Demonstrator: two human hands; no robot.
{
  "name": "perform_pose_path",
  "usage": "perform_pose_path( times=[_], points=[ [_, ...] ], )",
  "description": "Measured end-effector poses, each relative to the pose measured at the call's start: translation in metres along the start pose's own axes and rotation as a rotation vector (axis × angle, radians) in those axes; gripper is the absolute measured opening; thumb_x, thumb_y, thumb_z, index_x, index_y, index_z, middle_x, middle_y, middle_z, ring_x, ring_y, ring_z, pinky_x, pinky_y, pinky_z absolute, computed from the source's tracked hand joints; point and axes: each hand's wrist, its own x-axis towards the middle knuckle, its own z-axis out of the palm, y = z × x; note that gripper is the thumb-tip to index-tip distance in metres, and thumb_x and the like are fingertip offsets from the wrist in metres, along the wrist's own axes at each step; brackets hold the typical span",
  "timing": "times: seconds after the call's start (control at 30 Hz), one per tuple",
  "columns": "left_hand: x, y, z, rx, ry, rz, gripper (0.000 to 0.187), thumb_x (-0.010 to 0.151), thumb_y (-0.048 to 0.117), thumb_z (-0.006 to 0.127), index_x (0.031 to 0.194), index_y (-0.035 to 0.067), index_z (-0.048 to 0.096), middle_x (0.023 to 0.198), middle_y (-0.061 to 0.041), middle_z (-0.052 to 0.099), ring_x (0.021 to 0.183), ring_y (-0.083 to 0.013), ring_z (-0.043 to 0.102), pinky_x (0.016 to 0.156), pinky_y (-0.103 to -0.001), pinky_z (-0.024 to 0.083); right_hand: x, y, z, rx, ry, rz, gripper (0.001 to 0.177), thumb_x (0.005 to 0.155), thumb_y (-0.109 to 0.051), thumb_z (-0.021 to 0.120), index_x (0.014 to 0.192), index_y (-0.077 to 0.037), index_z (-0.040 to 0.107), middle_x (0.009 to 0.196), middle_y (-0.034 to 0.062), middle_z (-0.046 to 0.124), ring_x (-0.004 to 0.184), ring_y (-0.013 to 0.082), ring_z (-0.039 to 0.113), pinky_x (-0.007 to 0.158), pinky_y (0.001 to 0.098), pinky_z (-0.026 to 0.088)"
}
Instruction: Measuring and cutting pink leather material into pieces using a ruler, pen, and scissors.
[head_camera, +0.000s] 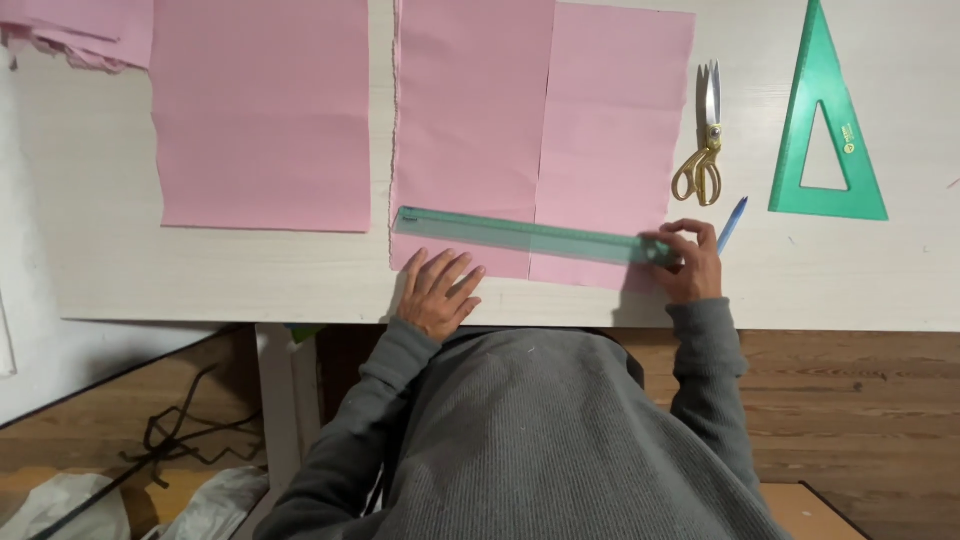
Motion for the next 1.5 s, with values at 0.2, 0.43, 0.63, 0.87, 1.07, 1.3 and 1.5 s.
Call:
perform_pose_path(
  times=[0.2,0.43,0.63,0.87,1.07,1.3,1.5],
  points=[
    [-0.008,-0.004,0.004,-0.029,0.023,0.029,0.048,0.099,0.042,0.069,0.141,0.02,0.064,0.146,-0.005,0.055,0.141,-0.0229,0.042,0.125,-0.058,0.026,-0.005,-0.019,-0.008,-0.103,0.022,-0.033,0.049,0.07,-0.013,0.094,0.116,-0.018,0.076,0.132,0.0156,0.048,0.095,0.0288,0.068,0.078,0.0379,0.068],
    [-0.008,-0.012,0.006,-0.003,0.011,0.061,0.056,0.102,0.051,0.06,0.149,0.021,0.054,0.155,-0.008,0.042,0.147,-0.0263,0.033,0.124,-0.062,0.019,-0.034,-0.022,0.01,-0.08,0.254,0.129,0.067,0.073,-0.029,0.097,0.13,-0.008,0.069,0.131,0.015,0.053,0.102,0.027,0.063,0.087,0.0386,0.063],
    [-0.006,-0.028,-0.001,0.057,0.011,-0.217,0.067,0.1,0.059,0.05,0.155,0.021,0.045,0.164,-0.014,0.028,0.153,-0.0348,0.021,0.124,-0.064,0.012,-0.055,-0.032,0.037,-0.248,0.451,0.031,0.071,0.073,-0.042,0.096,0.128,-0.007,0.068,0.131,0.0109,0.066,0.124,0.0322,0.056,0.108,0.0468,0.048],
    [-0.002,-0.025,-0.02,-0.054,0.095,-0.372,0.054,0.1,0.043,0.065,0.146,0.016,0.06,0.162,-0.019,0.033,0.152,-0.039,0.031,0.126,-0.058,0.026,-0.063,-0.008,0.057,-0.241,0.547,-0.094,0.058,0.079,-0.04,0.096,0.123,-0.009,0.074,0.135,0.0119,0.07,0.129,0.0301,0.057,0.113,0.0449,0.046],
    [-0.004,-0.026,-0.019,-0.088,0.05,-0.416,0.055,0.099,0.044,0.066,0.146,0.017,0.06,0.157,-0.023,0.035,0.151,-0.0391,0.032,0.125,-0.058,0.027,-0.063,-0.012,0.057,-0.232,0.509,-0.059,0.055,0.082,-0.037,0.095,0.126,-0.009,0.075,0.136,0.0119,0.07,0.131,0.0307,0.055,0.115,0.0453,0.044],
    [-0.007,-0.029,-0.014,-0.083,0.05,-0.409,0.057,0.099,0.047,0.066,0.146,0.016,0.06,0.158,-0.023,0.033,0.15,-0.0392,0.033,0.125,-0.057,0.028,-0.064,-0.005,0.061,-0.236,0.509,-0.047,0.056,0.08,-0.036,0.096,0.125,-0.009,0.076,0.136,0.0117,0.071,0.133,0.0302,0.053,0.115,0.0461,0.045],
    [-0.008,-0.029,-0.012,-0.081,0.057,-0.4,0.058,0.098,0.048,0.066,0.146,0.017,0.059,0.158,-0.024,0.034,0.15,-0.0394,0.033,0.125,-0.058,0.028,-0.065,-0.008,0.061,-0.216,0.501,-0.018,0.056,0.079,-0.035,0.097,0.125,-0.011,0.076,0.136,0.0098,0.071,0.134,0.0299,0.053,0.115,0.0457,0.045]
  ],
)
